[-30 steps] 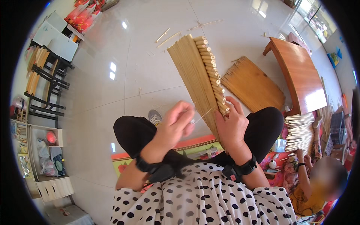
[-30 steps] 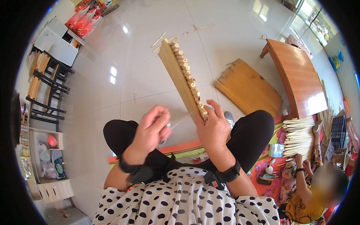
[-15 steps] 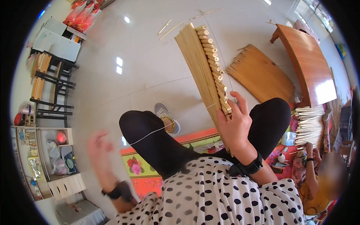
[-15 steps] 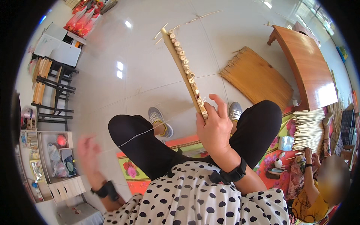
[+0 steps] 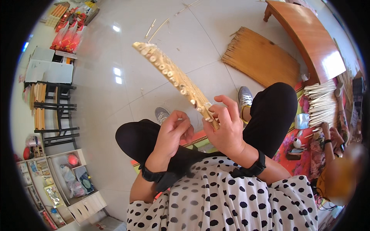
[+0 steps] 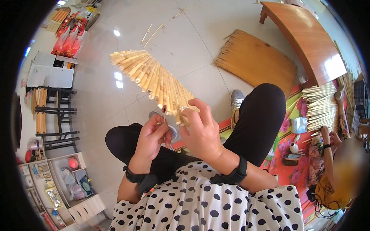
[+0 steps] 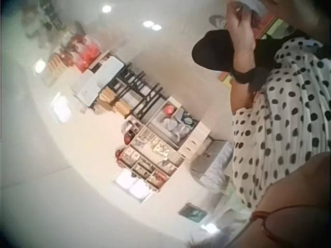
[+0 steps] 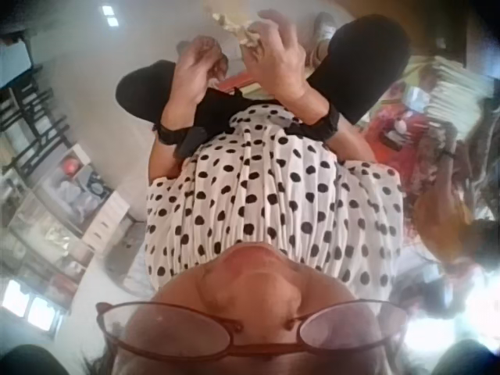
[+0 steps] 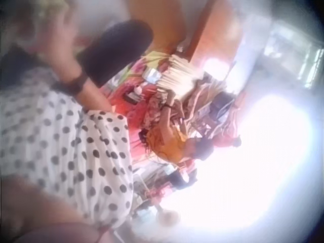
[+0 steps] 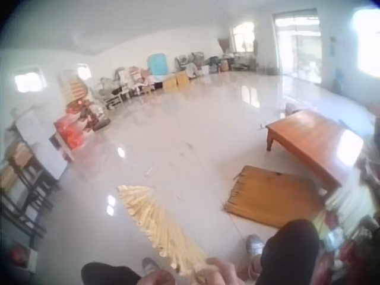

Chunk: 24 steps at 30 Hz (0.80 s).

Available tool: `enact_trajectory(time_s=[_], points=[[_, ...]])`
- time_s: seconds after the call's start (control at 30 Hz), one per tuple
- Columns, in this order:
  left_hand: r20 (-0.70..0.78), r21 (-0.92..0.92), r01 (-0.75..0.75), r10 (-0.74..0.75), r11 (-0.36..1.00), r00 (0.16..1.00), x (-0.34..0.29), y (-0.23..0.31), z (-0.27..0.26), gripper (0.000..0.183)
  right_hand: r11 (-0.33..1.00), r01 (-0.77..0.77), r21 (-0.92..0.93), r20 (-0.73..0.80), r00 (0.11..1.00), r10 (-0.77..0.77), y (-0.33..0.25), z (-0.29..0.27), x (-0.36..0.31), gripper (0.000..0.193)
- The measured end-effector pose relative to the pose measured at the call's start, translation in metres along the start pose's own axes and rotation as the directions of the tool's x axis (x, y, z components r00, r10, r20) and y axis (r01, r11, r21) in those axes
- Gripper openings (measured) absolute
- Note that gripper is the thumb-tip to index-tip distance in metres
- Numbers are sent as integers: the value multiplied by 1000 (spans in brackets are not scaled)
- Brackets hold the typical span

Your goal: The person sits on the floor and weaves a white string through a bundle of bamboo strips held in their lap. They repeatedly pass the string through the strips and pull it tight to secure the bundle.

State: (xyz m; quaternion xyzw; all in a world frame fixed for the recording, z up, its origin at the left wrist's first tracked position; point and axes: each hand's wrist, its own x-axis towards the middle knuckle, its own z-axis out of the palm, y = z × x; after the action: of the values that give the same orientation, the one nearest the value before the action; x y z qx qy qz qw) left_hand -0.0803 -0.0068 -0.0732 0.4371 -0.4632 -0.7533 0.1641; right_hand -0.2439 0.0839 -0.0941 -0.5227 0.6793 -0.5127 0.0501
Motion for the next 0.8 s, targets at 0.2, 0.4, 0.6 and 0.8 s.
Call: enact_trajectory(time_s=[0.2, 0.4, 0.6, 0.8], points=[[-44, -10, -4, 4, 1000, 999, -5, -5, 5, 17, 985, -94, 146, 47, 995, 88, -1, -1, -3, 48], [-157, 313, -12, 65, 950, 985, 3, -12, 16, 10, 956, -172, 239, 58, 985, 163, -2, 0, 0, 53], [-173, 100, -106, 122, 989, 977, -4, 3, -12, 8, 926, -227, 302, 95, 974, 207, 5, -6, 3, 57], [72, -460, -302, 374, 835, 925, -28, 7, -54, 17, 919, -215, 330, 136, 974, 178, 5, -7, 6, 58]])
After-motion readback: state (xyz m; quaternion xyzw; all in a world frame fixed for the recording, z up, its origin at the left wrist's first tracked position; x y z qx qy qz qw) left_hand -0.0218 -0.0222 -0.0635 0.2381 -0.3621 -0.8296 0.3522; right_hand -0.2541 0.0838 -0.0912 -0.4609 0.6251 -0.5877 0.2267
